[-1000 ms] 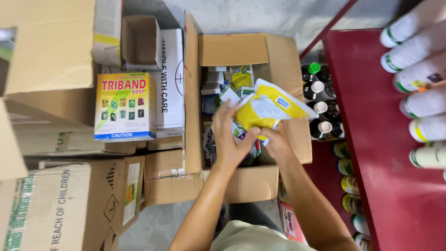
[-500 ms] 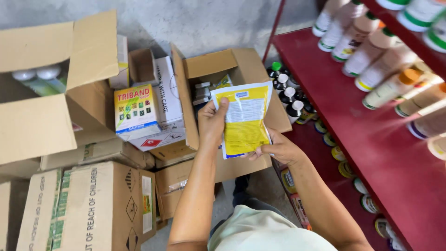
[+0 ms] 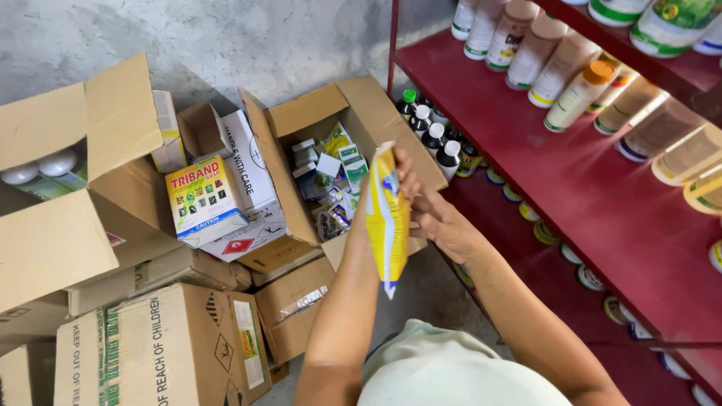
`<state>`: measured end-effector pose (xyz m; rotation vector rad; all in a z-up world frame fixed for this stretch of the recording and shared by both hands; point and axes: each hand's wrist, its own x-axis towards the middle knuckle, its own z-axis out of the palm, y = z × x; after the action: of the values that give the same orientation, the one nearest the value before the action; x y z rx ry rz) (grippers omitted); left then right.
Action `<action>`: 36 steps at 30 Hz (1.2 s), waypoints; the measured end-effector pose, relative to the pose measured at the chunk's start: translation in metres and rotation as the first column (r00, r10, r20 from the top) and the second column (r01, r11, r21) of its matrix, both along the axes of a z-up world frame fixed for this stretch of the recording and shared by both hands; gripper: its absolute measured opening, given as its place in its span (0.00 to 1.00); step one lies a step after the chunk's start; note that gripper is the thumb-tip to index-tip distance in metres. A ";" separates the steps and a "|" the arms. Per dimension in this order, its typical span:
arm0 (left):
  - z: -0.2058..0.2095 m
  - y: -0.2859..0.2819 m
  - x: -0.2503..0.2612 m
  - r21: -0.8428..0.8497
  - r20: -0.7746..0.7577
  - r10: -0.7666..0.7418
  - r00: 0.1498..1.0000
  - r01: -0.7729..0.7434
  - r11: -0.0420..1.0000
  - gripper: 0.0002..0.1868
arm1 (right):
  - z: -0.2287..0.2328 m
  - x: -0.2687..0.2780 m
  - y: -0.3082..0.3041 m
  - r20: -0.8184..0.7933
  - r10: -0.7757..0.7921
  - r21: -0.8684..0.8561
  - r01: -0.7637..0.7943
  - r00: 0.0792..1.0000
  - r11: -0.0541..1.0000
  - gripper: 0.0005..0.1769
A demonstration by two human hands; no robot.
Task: Taking agricultural product packets and bottles out of cardboard boxes and organizing them on storage shelves.
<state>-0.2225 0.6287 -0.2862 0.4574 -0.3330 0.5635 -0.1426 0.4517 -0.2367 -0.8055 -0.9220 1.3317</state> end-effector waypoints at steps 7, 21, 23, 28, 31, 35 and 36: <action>0.039 -0.052 0.047 0.200 -0.231 0.255 0.939 -0.211 0.957 0.24 | -0.020 0.002 -0.041 -0.009 -0.099 -0.066 0.098 0.995 0.993 0.60; 0.069 -0.135 0.078 0.505 -0.348 0.531 0.773 -0.323 0.800 0.27 | 0.059 0.071 -0.158 0.037 -0.665 0.147 0.654 0.746 0.742 0.19; 0.100 -0.169 0.069 0.108 -0.109 0.041 0.993 -0.029 0.994 0.36 | 0.061 0.083 -0.172 0.063 -0.804 0.248 0.771 0.592 0.587 0.15; 0.126 -0.230 0.097 0.538 -0.219 0.366 0.905 -0.201 0.819 0.26 | 0.057 0.101 -0.214 0.065 -0.866 0.305 0.817 0.496 0.490 0.16; 0.132 -0.254 0.117 0.530 -0.245 0.370 0.896 -0.195 0.825 0.21 | 0.059 0.113 -0.238 0.098 -0.884 0.317 0.828 0.457 0.463 0.16; 0.126 -0.285 0.140 0.529 -0.263 0.334 0.905 -0.154 0.835 0.19 | 0.052 0.123 -0.274 0.110 -0.900 0.319 0.842 0.422 0.435 0.15; 0.125 -0.290 0.145 0.532 -0.257 0.303 0.918 -0.128 0.837 0.19 | 0.053 0.124 -0.283 0.108 -0.914 0.325 0.855 0.390 0.403 0.15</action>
<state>-0.0778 0.3382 -0.1617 1.1035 -0.0958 0.6084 -0.0188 0.1690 -0.1842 -1.1029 -0.6227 0.1208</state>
